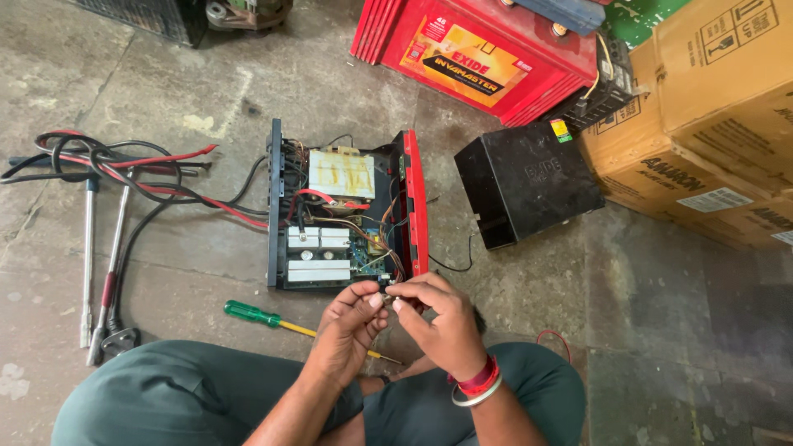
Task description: The person repairs an electronic inverter unit by handling small components and wires with their hands, using a screwdriver to touch specific points on the circuit board and using a brush to clean parts of the device.
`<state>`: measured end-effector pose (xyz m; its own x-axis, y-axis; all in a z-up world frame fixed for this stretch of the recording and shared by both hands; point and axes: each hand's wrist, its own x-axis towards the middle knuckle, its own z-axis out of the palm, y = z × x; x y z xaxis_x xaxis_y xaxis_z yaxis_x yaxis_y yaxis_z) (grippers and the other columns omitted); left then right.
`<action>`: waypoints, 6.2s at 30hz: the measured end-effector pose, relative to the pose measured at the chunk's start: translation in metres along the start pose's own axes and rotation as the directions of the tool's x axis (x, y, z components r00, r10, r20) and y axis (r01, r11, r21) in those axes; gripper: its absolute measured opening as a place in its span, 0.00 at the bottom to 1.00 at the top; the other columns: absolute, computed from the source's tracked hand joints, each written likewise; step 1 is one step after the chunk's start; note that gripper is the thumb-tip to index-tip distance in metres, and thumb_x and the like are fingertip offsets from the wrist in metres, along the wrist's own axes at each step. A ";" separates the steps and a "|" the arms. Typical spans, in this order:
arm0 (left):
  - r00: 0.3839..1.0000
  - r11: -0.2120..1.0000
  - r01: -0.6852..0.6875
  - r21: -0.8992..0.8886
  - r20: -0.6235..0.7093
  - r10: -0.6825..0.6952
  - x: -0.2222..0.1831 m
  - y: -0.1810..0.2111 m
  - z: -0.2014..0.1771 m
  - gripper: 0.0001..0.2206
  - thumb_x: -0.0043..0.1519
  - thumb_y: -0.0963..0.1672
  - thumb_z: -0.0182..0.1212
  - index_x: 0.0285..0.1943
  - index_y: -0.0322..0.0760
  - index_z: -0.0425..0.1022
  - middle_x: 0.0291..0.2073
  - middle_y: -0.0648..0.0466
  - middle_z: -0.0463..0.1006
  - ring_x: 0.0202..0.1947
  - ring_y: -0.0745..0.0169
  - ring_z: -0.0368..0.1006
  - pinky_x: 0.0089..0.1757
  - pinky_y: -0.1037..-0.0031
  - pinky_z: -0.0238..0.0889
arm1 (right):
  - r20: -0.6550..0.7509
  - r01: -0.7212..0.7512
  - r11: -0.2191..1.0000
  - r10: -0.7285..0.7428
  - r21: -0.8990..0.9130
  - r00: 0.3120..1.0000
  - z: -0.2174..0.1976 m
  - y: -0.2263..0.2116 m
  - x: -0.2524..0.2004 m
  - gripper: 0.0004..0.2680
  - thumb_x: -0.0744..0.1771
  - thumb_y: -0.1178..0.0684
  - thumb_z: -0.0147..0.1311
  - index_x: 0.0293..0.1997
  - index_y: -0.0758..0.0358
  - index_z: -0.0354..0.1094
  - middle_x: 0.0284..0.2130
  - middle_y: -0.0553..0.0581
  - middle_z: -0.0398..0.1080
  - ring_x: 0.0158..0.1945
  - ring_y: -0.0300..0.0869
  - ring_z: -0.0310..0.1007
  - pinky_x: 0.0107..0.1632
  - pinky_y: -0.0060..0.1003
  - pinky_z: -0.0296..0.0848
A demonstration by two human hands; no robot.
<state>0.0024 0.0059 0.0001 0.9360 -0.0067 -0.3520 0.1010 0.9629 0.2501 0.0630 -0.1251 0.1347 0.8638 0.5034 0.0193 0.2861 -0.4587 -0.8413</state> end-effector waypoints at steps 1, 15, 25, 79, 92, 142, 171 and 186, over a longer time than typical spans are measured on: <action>1.000 1.000 -0.012 0.007 0.009 0.012 0.001 0.001 0.000 0.10 0.63 0.37 0.61 0.53 0.29 0.73 0.37 0.51 0.80 0.35 0.66 0.77 0.39 0.77 0.72 | -0.017 -0.027 0.995 0.029 0.099 0.999 0.002 0.007 -0.001 0.07 0.66 0.62 0.56 0.46 0.68 0.77 0.39 0.55 0.74 0.38 0.37 0.75 0.41 0.29 0.73; 0.978 0.964 -0.200 0.173 -0.021 0.207 -0.002 0.028 0.019 0.10 0.61 0.36 0.62 0.51 0.26 0.73 0.40 0.47 0.80 0.39 0.61 0.80 0.45 0.73 0.74 | 0.080 -0.285 0.813 0.284 0.507 0.955 0.023 0.027 0.007 0.08 0.68 0.59 0.56 0.50 0.70 0.73 0.35 0.53 0.75 0.35 0.34 0.72 0.38 0.29 0.72; 0.939 0.855 -0.291 0.429 -0.043 0.341 -0.007 0.024 0.029 0.08 0.61 0.36 0.63 0.48 0.23 0.76 0.39 0.49 0.81 0.39 0.66 0.78 0.44 0.76 0.74 | -0.148 -0.059 0.998 0.059 0.002 0.987 0.026 0.005 0.007 0.05 0.66 0.59 0.59 0.43 0.65 0.77 0.36 0.51 0.75 0.31 0.33 0.71 0.35 0.28 0.70; 0.995 0.997 0.065 0.043 -0.074 -0.062 0.013 -0.004 -0.004 0.10 0.62 0.37 0.60 0.51 0.26 0.77 0.41 0.46 0.83 0.42 0.59 0.81 0.48 0.67 0.75 | -0.006 -0.007 0.980 0.006 -0.199 1.000 0.001 -0.010 0.009 0.08 0.63 0.59 0.62 0.45 0.65 0.75 0.37 0.55 0.75 0.36 0.41 0.81 0.38 0.33 0.78; 0.998 0.996 0.042 -0.080 -0.049 -0.046 0.012 0.000 -0.011 0.15 0.63 0.40 0.59 0.58 0.27 0.73 0.40 0.46 0.82 0.39 0.57 0.78 0.45 0.67 0.72 | 0.070 -0.058 0.978 0.074 -0.201 0.995 0.015 -0.028 -0.001 0.07 0.60 0.57 0.67 0.39 0.61 0.78 0.30 0.52 0.76 0.29 0.36 0.79 0.33 0.30 0.76; 0.893 0.999 -0.037 0.023 -0.448 0.043 0.028 0.007 -0.028 0.18 0.69 0.48 0.46 0.53 0.27 0.75 0.29 0.51 0.77 0.29 0.64 0.71 0.33 0.74 0.62 | -0.193 0.012 0.979 -0.052 -0.203 0.980 0.118 0.092 0.119 0.03 0.63 0.57 0.64 0.36 0.62 0.78 0.32 0.56 0.77 0.34 0.44 0.79 0.37 0.35 0.75; 0.892 0.992 -0.112 0.052 -0.435 0.123 0.027 0.008 -0.031 0.18 0.69 0.47 0.46 0.52 0.27 0.74 0.30 0.51 0.76 0.30 0.65 0.70 0.34 0.74 0.62 | -0.131 0.146 0.941 -0.194 -0.305 0.972 0.124 0.087 0.114 0.03 0.64 0.56 0.62 0.35 0.63 0.76 0.33 0.57 0.75 0.37 0.49 0.78 0.40 0.40 0.74; 0.867 0.973 -0.187 0.132 -0.444 0.227 0.028 0.019 -0.032 0.19 0.70 0.48 0.44 0.54 0.28 0.75 0.30 0.51 0.76 0.30 0.64 0.70 0.33 0.74 0.62 | -0.148 0.262 0.912 -0.320 -0.314 0.936 0.077 0.053 0.128 0.11 0.69 0.56 0.55 0.57 0.65 0.71 0.50 0.62 0.74 0.46 0.50 0.74 0.50 0.41 0.72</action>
<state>0.0196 0.0321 -0.0341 0.6847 0.3322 -0.6488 -0.0325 0.9031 0.4281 0.1568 -0.0293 0.0509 0.7782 0.5095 0.3670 0.6178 -0.5166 -0.5929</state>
